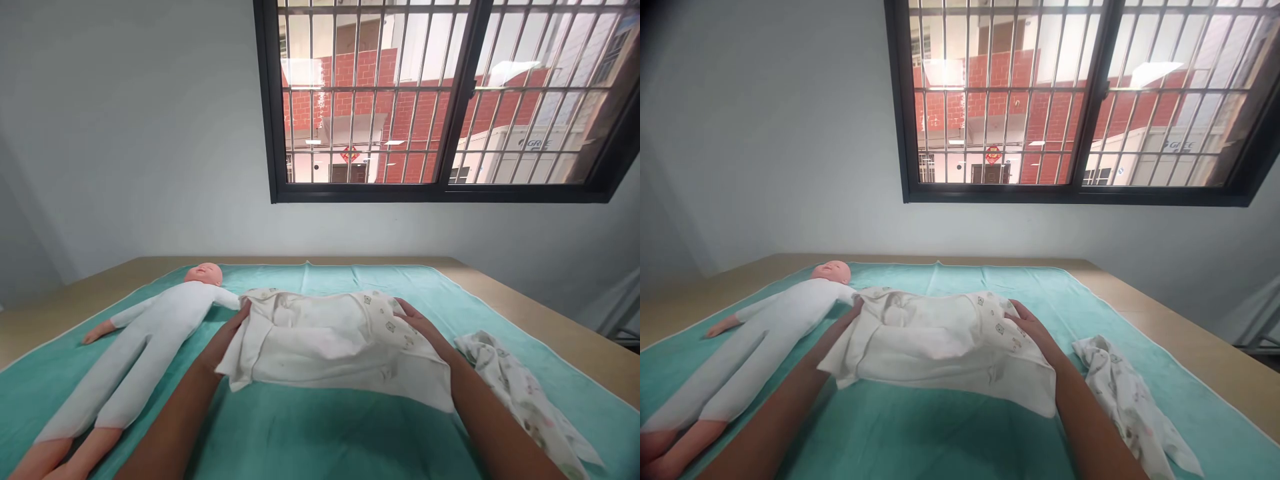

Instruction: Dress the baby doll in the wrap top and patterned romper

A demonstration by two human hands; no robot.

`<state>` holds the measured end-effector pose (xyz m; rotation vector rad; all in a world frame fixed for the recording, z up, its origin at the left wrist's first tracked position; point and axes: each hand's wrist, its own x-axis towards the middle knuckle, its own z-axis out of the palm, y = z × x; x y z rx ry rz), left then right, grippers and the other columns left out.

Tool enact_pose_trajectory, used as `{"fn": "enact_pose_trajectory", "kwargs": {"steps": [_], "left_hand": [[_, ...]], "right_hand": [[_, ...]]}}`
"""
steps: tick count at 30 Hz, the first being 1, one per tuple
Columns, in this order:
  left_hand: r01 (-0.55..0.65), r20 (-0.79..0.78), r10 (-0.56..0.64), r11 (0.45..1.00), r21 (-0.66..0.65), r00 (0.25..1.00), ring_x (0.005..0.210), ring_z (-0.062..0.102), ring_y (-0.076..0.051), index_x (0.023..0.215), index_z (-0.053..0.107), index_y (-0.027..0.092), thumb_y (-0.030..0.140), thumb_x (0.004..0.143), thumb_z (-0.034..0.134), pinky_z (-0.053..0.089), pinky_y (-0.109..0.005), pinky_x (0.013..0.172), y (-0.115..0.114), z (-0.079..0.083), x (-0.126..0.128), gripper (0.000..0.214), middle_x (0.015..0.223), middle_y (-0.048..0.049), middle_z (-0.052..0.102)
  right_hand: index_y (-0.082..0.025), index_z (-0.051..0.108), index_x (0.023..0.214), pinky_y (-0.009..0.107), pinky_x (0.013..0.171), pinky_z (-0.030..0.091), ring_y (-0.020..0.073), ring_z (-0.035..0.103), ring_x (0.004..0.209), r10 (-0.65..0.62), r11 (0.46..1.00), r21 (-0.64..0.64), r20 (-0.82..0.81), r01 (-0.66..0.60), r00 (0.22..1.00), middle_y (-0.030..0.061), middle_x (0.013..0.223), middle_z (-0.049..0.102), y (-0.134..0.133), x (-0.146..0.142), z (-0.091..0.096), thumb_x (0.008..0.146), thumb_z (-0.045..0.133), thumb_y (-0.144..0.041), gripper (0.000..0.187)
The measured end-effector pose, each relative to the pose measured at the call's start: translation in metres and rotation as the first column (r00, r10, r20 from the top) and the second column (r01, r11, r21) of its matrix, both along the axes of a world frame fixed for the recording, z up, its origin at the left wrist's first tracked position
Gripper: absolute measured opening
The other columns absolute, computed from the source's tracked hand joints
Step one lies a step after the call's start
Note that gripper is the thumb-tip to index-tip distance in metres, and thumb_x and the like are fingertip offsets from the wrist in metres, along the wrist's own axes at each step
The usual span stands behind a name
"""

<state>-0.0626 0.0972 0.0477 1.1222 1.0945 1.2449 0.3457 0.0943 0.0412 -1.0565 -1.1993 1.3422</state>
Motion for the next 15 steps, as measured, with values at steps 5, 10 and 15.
{"fn": "enact_pose_trajectory", "kwargs": {"steps": [5, 10, 15], "left_hand": [[0.233, 0.223, -0.203, 0.966, -0.116, 0.953, 0.097, 0.069, -0.03, 0.12, 0.059, 0.017, 0.052, 0.077, 0.068, 0.057, -0.04, 0.081, 0.009, -0.015, 0.018, 0.056, 0.102, -0.0123, 0.073], [0.073, 0.022, -0.072, 0.997, -0.018, 0.997, 0.102, 0.067, -0.029, 0.124, 0.056, 0.018, 0.034, 0.068, 0.08, 0.055, -0.037, 0.082, 0.019, -0.027, 0.027, 0.063, 0.116, -0.0124, 0.069], [-0.025, -0.211, 0.062, 0.985, 0.173, 0.975, 0.104, 0.064, -0.03, 0.116, 0.061, 0.017, 0.032, 0.068, 0.075, 0.052, -0.039, 0.086, 0.025, -0.036, 0.033, 0.053, 0.114, -0.0099, 0.07]], "right_hand": [[-0.026, 0.068, 0.104, 0.035, 0.079, 0.048, 0.0246, 0.064, 0.088, -0.184, 0.98, 0.129, 0.273, 0.153, 0.944, 0.0012, 0.093, 0.071, 0.018, 0.001, -0.026, 0.076, 0.063, -0.049, 0.037], [-0.024, 0.07, 0.097, 0.035, 0.076, 0.049, 0.0256, 0.063, 0.086, -0.338, 0.934, 0.226, 0.321, 0.275, 0.885, 0.0013, 0.086, 0.072, 0.033, 0.003, -0.048, 0.073, 0.058, -0.051, 0.038], [-0.023, 0.069, 0.098, 0.034, 0.074, 0.048, 0.0247, 0.062, 0.084, -0.414, 0.907, 0.234, 0.353, 0.349, 0.839, 0.002, 0.086, 0.072, 0.048, 0.012, -0.055, 0.073, 0.053, -0.049, 0.04]]}}
